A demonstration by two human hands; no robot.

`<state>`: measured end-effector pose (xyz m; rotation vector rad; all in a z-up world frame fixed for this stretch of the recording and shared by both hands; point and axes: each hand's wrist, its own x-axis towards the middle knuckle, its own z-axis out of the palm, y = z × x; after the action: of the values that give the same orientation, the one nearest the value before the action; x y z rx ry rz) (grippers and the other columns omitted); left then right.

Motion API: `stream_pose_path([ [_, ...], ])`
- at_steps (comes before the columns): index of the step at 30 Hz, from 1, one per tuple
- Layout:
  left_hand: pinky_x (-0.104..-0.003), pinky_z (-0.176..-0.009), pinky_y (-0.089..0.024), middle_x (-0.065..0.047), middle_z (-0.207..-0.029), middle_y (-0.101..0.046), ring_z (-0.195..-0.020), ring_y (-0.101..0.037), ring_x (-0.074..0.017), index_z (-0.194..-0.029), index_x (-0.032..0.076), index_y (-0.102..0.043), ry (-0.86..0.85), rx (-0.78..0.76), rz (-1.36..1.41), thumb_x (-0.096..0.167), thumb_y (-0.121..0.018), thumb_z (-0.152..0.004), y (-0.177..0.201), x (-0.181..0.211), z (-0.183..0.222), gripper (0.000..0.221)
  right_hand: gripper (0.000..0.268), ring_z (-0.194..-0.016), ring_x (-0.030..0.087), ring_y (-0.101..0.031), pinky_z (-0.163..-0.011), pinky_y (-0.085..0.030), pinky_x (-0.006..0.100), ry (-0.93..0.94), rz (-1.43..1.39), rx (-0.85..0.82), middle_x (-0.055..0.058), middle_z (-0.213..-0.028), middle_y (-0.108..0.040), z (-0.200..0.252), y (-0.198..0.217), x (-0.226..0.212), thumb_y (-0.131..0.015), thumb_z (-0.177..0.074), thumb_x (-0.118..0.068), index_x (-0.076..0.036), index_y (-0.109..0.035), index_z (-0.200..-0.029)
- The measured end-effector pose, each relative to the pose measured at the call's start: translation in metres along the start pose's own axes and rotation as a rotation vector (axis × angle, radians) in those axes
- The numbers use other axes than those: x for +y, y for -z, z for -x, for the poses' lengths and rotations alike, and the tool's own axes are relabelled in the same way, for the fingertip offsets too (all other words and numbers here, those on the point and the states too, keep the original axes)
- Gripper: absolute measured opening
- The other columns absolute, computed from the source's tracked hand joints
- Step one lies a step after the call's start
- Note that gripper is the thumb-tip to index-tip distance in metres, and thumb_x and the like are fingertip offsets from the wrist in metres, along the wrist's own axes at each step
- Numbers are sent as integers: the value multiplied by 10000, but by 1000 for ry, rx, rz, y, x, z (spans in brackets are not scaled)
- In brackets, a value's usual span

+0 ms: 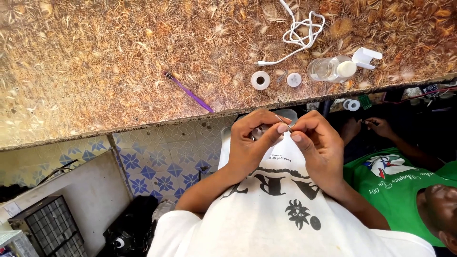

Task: Disassembling and inspecting a multi-port USB wall charger to repair internal components.

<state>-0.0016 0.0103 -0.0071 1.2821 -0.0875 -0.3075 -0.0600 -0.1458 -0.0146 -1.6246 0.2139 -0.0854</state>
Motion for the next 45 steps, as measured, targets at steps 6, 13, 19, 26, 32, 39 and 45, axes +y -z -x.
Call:
stream_pose_path([
  [6,-234,-593,-400,-73,-877,-753,-702,-592,-99,-914,88,-761,-131,47,-142,127,-744,-952,-4,-1,1,58,276,-711,133,-472,-624,-440,268,16,26,9,111,-846,-576,0,-1,8,-582,-1061,-235,9,-662,-957],
  [13,-238,-576,-394,-72,-894,-753,-664,-539,-108,-916,85,-733,-134,48,-137,141,-711,-958,-1,-7,2,73,180,-731,166,-526,-662,-469,292,72,138,-84,104,-868,-595,-4,2,0,-654,-1012,-179,0,-647,-1010],
  [19,-237,-581,-417,-87,-904,-750,-675,-548,-97,-950,65,-743,-121,27,-99,129,-699,-957,5,-7,1,78,119,-682,194,-546,-628,-482,313,78,149,-137,107,-798,-594,-8,-2,-7,-676,-983,-109,9,-660,-996],
  [26,-231,-595,-443,-98,-890,-740,-692,-593,-109,-969,31,-748,-118,6,-60,101,-695,-950,6,0,0,91,132,-707,182,-533,-644,-490,307,85,114,-114,109,-836,-587,-6,-1,1,-702,-980,-127,0,-667,-987],
  [32,-235,-582,-431,-99,-882,-737,-673,-567,-104,-969,34,-751,-128,7,-81,94,-694,-950,6,-4,2,85,134,-702,173,-523,-635,-481,299,90,93,-105,103,-822,-582,-6,0,3,-706,-976,-126,4,-675,-976],
  [39,-267,-601,-451,-91,-831,-707,-664,-585,-139,-949,53,-727,-148,16,-142,36,-659,-915,0,-6,1,78,158,-674,175,-539,-594,-479,287,139,111,-68,107,-816,-584,-5,-1,12,-706,-962,-149,0,-661,-943],
  [45,-259,-599,-432,-72,-816,-682,-645,-525,-116,-935,76,-721,-147,13,-103,86,-686,-920,-2,-13,4,38,192,-721,155,-532,-640,-490,282,172,91,62,125,-892,-593,-1,1,28,-637,-1024,-182,4,-614,-979],
])
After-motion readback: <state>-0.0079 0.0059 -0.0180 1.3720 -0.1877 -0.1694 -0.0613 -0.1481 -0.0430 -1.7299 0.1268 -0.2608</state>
